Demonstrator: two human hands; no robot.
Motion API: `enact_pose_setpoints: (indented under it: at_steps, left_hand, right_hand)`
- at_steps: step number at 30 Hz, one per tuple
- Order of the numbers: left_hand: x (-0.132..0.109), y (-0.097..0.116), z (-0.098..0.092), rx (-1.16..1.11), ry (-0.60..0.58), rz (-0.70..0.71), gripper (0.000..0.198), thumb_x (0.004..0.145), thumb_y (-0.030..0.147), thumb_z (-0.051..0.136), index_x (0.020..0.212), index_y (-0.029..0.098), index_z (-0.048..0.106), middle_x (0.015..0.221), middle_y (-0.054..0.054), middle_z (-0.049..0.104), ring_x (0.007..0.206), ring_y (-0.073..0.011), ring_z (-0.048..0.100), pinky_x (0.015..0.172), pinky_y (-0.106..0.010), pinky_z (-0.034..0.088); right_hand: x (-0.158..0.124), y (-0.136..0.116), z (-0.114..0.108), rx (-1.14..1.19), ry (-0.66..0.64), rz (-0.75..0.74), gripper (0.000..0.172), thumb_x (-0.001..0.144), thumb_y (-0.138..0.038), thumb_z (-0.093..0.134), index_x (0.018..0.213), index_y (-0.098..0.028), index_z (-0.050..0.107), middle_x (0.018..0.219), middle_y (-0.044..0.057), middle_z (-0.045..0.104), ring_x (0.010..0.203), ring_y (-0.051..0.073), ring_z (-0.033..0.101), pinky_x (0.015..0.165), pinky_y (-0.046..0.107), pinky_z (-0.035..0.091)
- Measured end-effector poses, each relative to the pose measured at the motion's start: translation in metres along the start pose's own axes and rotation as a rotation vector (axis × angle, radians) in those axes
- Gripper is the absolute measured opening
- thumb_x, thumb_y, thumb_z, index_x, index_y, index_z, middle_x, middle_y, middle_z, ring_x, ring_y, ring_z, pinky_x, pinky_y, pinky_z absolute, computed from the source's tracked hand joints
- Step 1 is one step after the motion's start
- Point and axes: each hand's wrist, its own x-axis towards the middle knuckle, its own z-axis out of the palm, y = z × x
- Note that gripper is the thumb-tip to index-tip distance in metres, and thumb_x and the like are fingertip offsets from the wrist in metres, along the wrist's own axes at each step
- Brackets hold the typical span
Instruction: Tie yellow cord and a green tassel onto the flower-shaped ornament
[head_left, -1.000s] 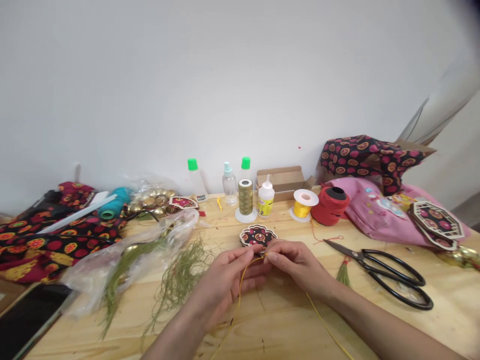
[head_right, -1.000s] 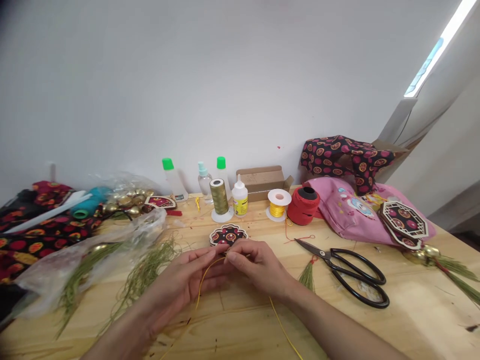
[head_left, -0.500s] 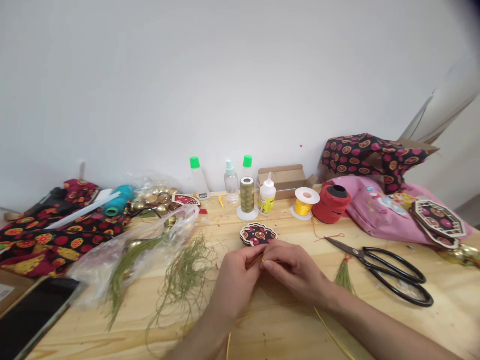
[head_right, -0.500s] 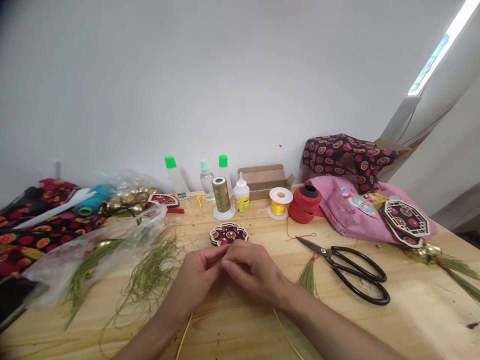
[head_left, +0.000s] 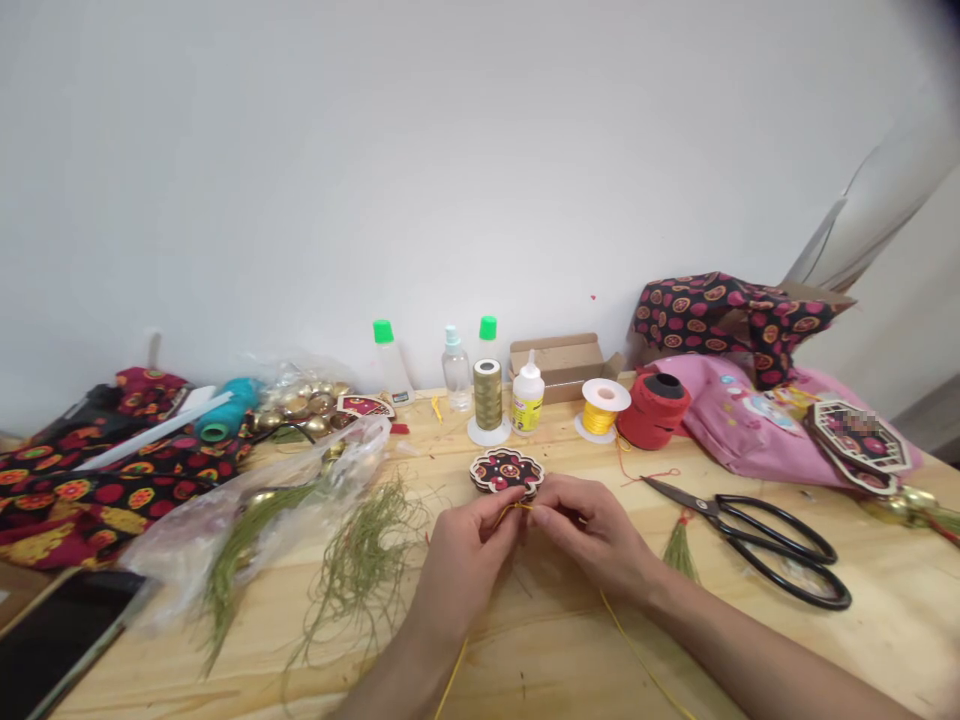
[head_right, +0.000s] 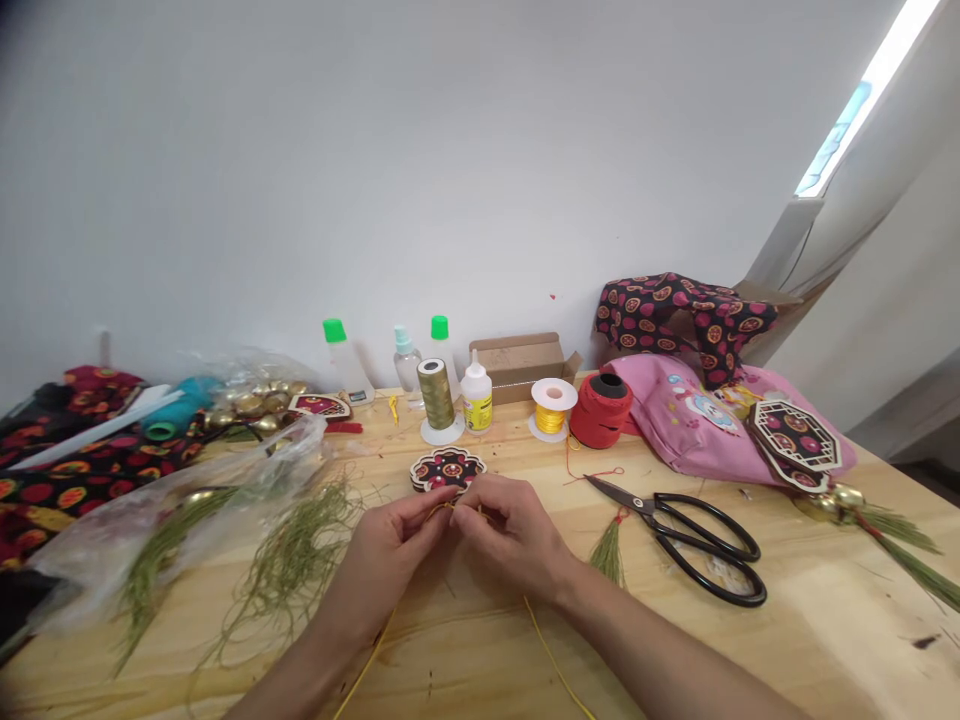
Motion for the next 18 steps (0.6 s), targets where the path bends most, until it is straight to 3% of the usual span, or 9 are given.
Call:
enact_pose_setpoints:
  at_steps: [4,7,13,18]
  left_hand:
    - [-0.001,0.002,0.000,0.039,-0.015,0.017,0.032,0.078,0.029,0.046,0.105,0.019,0.058,0.087,-0.003,0.068,0.081,-0.0181,0.060,0.077,-0.030,0.045]
    - [-0.002,0.003,0.000,-0.018,-0.040,0.013,0.033,0.079,0.028,0.044,0.110,0.020,0.055,0.097,-0.004,0.066,0.085,-0.0179,0.060,0.079,-0.030,0.045]
    - [-0.002,0.002,0.000,-0.135,-0.107,0.005,0.034,0.078,0.026,0.046,0.111,0.020,0.053,0.106,-0.004,0.062,0.089,-0.0184,0.059,0.082,-0.030,0.045]
    - [-0.001,0.004,-0.003,-0.233,-0.110,-0.058,0.040,0.076,0.026,0.050,0.116,0.019,0.049,0.094,-0.006,0.067,0.083,-0.0187,0.061,0.080,-0.033,0.045]
  right_hand:
    - [0.000,0.000,0.000,0.140,-0.014,0.099,0.022,0.078,-0.025,0.045,0.064,-0.014,0.056,0.062,0.002,0.054,0.061,0.011,0.048,0.058,0.022,0.037]
    - [0.001,0.003,-0.002,0.303,0.034,0.208,0.021,0.078,-0.028,0.046,0.068,-0.014,0.058,0.061,-0.001,0.053,0.058,0.009,0.046,0.055,0.020,0.036]
    - [0.003,0.008,-0.001,0.542,0.150,0.397,0.021,0.074,-0.031,0.053,0.064,-0.014,0.058,0.044,-0.007,0.034,0.039,0.003,0.024,0.041,0.018,0.021]
    - [0.004,0.011,-0.001,0.639,0.152,0.442,0.022,0.073,-0.034,0.055,0.067,-0.013,0.058,0.042,-0.009,0.025,0.037,0.002,0.016,0.038,0.019,0.011]
